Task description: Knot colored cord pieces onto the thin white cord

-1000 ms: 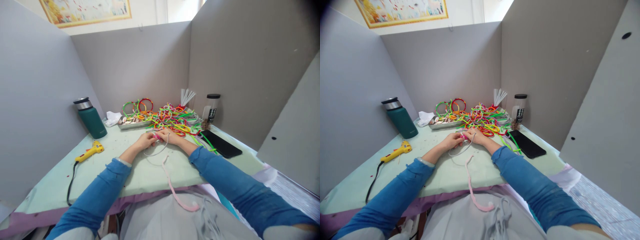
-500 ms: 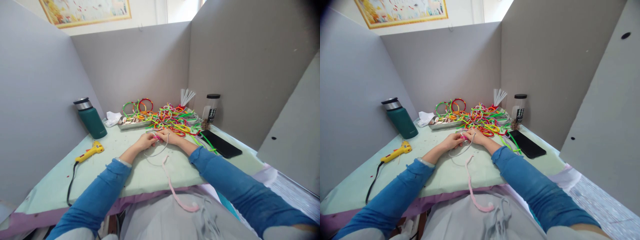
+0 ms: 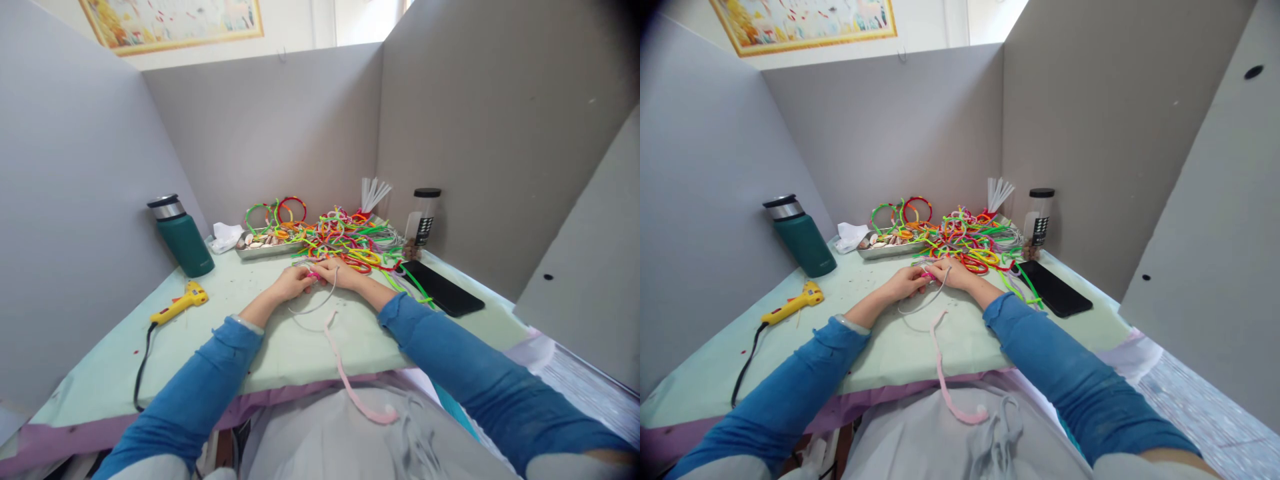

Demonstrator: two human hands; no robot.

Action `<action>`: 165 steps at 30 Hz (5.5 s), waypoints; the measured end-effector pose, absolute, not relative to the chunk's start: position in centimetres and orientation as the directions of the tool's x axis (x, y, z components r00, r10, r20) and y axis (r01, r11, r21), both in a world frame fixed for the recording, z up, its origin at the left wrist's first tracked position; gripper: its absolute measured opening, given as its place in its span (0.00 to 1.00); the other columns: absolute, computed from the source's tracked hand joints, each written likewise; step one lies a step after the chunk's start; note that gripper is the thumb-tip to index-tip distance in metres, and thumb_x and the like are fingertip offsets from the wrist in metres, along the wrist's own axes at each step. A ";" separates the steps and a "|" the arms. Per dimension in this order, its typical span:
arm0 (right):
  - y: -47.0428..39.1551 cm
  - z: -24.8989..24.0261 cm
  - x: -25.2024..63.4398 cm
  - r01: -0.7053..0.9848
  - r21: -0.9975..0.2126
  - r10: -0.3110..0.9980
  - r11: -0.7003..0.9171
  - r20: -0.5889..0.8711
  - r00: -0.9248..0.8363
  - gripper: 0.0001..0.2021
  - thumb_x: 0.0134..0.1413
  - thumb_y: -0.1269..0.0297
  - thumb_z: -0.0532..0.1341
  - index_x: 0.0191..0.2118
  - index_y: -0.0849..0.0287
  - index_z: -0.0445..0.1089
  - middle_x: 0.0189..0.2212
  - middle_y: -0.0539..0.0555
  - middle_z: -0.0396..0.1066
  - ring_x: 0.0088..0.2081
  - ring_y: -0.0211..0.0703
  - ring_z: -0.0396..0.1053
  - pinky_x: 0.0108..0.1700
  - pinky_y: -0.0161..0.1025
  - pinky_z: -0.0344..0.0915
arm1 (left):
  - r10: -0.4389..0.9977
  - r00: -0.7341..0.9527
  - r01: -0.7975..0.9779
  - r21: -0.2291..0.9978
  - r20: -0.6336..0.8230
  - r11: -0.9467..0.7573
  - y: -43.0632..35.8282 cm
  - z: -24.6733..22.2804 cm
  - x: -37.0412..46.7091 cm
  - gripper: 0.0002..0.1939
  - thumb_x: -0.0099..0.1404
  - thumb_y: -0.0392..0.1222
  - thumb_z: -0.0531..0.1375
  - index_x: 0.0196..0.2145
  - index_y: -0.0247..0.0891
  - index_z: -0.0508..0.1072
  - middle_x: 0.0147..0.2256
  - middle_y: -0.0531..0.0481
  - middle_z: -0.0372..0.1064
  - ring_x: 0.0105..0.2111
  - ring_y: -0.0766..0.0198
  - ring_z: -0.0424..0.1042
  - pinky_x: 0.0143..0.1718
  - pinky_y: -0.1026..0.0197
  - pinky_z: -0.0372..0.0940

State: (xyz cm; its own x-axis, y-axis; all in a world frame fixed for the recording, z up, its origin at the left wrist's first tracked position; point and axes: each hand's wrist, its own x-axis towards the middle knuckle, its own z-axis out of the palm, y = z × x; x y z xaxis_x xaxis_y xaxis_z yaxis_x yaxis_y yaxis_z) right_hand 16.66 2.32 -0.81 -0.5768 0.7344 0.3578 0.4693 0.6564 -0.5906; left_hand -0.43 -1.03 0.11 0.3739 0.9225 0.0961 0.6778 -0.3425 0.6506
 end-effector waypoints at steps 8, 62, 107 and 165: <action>2.3 -0.7 16.7 0.472 -0.580 0.728 0.664 0.356 -0.586 0.23 0.57 0.54 0.47 0.22 0.64 0.67 0.18 0.50 0.64 0.22 0.32 0.57 0.27 0.32 0.50 | 0.918 0.382 0.693 0.625 0.103 -0.359 -1.1 0.2 -0.4 0.18 0.59 0.53 0.52 0.33 0.34 0.69 0.23 0.52 0.66 0.15 0.73 0.58 0.16 0.68 0.53; 2.0 -0.5 16.7 0.486 -0.565 0.724 0.666 0.334 -0.604 0.21 0.56 0.54 0.47 0.22 0.64 0.64 0.18 0.49 0.61 0.22 0.32 0.55 0.25 0.31 0.48 | 0.882 0.442 0.700 0.552 0.163 -0.453 -1.0 0.3 -0.4 0.17 0.59 0.51 0.53 0.35 0.38 0.74 0.21 0.51 0.66 0.18 0.69 0.59 0.21 0.67 0.52; 1.8 -0.3 16.8 0.463 -0.577 0.715 0.673 0.346 -0.608 0.23 0.57 0.54 0.47 0.22 0.65 0.66 0.18 0.49 0.62 0.23 0.32 0.57 0.26 0.31 0.49 | 0.901 0.421 0.709 0.584 0.102 -0.397 -1.0 0.2 -0.5 0.18 0.60 0.52 0.52 0.36 0.35 0.71 0.22 0.53 0.65 0.17 0.72 0.58 0.19 0.68 0.53; 2.0 -0.5 16.8 0.476 -0.569 0.718 0.670 0.337 -0.609 0.21 0.56 0.54 0.48 0.22 0.64 0.65 0.18 0.49 0.62 0.23 0.32 0.56 0.25 0.31 0.48 | 0.893 0.436 0.691 0.596 0.110 -0.410 -1.1 0.4 -0.5 0.19 0.59 0.52 0.53 0.37 0.35 0.73 0.22 0.52 0.66 0.17 0.72 0.58 0.18 0.69 0.52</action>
State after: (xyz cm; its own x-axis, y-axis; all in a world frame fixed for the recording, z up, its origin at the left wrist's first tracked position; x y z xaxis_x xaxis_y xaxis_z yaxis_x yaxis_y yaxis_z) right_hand 16.76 1.97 -0.50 -0.6088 0.7182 0.3370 0.4758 0.6705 -0.5692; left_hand -0.47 -1.14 0.36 0.4356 0.8934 0.1096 0.6908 -0.4099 0.5956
